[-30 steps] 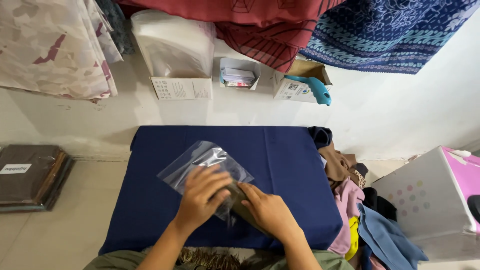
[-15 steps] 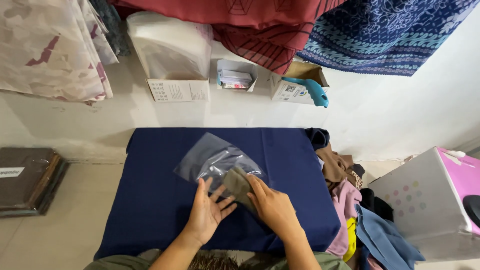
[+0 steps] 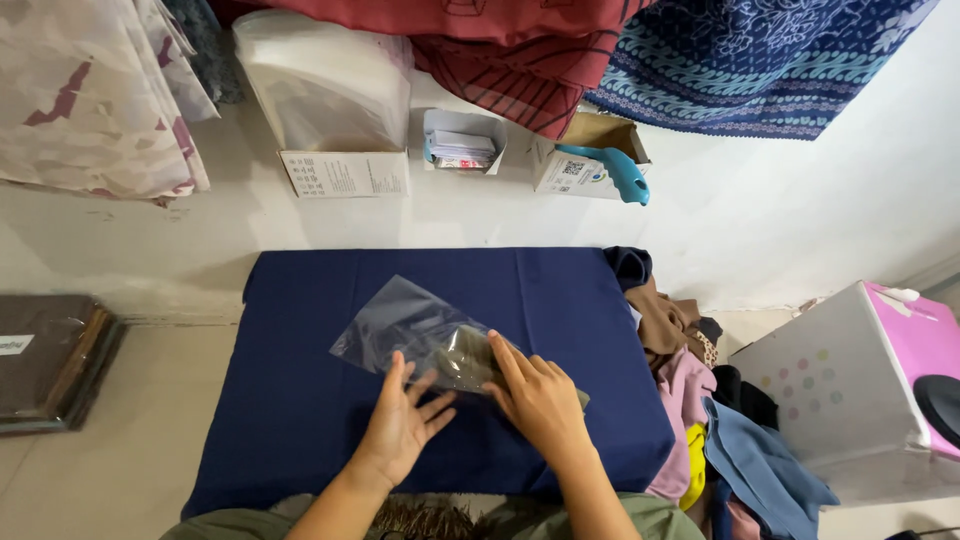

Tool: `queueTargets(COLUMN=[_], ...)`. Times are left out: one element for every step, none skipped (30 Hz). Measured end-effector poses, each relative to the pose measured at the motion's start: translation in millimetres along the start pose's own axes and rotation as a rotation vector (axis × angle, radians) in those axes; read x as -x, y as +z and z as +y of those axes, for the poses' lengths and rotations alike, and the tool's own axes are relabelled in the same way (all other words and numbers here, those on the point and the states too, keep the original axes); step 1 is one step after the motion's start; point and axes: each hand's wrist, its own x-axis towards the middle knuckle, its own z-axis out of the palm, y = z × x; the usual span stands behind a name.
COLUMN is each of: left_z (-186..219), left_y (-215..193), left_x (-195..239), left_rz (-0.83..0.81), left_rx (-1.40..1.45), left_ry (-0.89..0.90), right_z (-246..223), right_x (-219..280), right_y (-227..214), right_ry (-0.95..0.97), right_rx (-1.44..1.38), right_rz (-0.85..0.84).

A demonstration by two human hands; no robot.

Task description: The person folds a green scarf on a blue mat, uses a lint roller to clean the fabric, and then places the folded scarf into a clear plastic bag. The person seals the bag and places it on a stack of similar packaged items.

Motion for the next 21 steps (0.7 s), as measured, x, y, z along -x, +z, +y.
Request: queueTargets(left_z=[1.3, 2.5, 5.0, 7.5, 10.2, 11.5, 12.8, 14.1, 13.6, 13.1, 12.7, 15.0, 17.3, 19.6, 16.8, 14.0, 12.4, 10.6, 8.8, 6.9, 8.0], left_y=[-3.7, -7.4, -9.4, -11.4, -13.7, -18.0, -22.1, -26.1, -30.4, -34.8, -39.5, -36.9, -33.4, -29.8, -30.9, -31.9, -32.9, -30.7, -29.0, -27.1, -21.2], left_x=[-2.6, -5.4, -5.9, -6.5, -6.9, -8.6, -10.7, -12.8, -18.6, -24.3, -30.0, -25.1, -20.7, -16.2, -15.1, -13.9, -13.0, -13.1, -12.7, -12.2, -14.2], left_rz=[0.041, 0.081, 0.082, 0.129, 0.177, 0.178, 0.186, 0.194, 0.196, 0.222, 0.249, 0.251, 0.294, 0.337, 0.337, 0.367, 0.392, 0.392, 0.321, 0.234, 0.231], left_rx=[0.005, 0.009, 0.01, 0.008, 0.004, 0.003, 0.02, 0.037, 0.035, 0.051, 0.067, 0.066, 0.018, -0.03, -0.028, -0.217, -0.41, -0.408, -0.664, -0.925, -0.924], left_ry=[0.004, 0.008, 0.007, 0.026, 0.044, 0.042, 0.099, 0.155, 0.152, 0.225, 0.299, 0.297, 0.376, 0.455, 0.455, 0.661, 0.868, 0.871, 1.133, 1.386, 1.389], right_z=[-2.4, -4.7, -3.3, -1.8, -1.0, -0.8, -0.4, 0.1, 2.5, 4.9, 7.1, 10.2, 14.6, 18.9, 20.4, 21.8, 23.2, 19.7, 15.2, 11.0, 11.1], right_x=[-0.8, -1.6, 6.0, 13.5, 21.3, 25.6, 30.0, 34.3, 31.3, 28.3, 25.1, 23.8, 21.8, 19.8, 19.4, 18.9, 17.7, 18.0, 19.1, 20.2, 23.2], right_y=[-5.8, -11.5, -7.6, -3.6, 0.4, -2.4, -5.0, -7.6, -17.4, -27.0, -36.5, -40.6, -44.8, -49.2, -48.7, -48.4, -47.6, -47.6, -48.0, -48.4, -45.3], right_ry=[0.059, 0.117, 0.116, 0.084, 0.054, 0.055, 0.063, 0.07, 0.073, 0.093, 0.109, 0.111, 0.108, 0.105, 0.104, 0.091, 0.078, 0.075, 0.063, 0.052, 0.053], right_rx=[-0.083, -0.166, -0.166, -0.182, -0.199, -0.2, -0.27, -0.34, -0.342, -0.44, -0.541, -0.543, -0.601, -0.659, -0.658, -0.718, -0.777, -0.776, -0.754, -0.732, -0.729], right_rz=[-0.097, -0.194, -0.195, -0.278, -0.361, -0.362, -0.461, -0.559, -0.561, -0.696, -0.831, -0.833, -0.825, -0.817, -0.818, -0.858, -0.894, -0.893, -0.936, -0.98, -0.977])
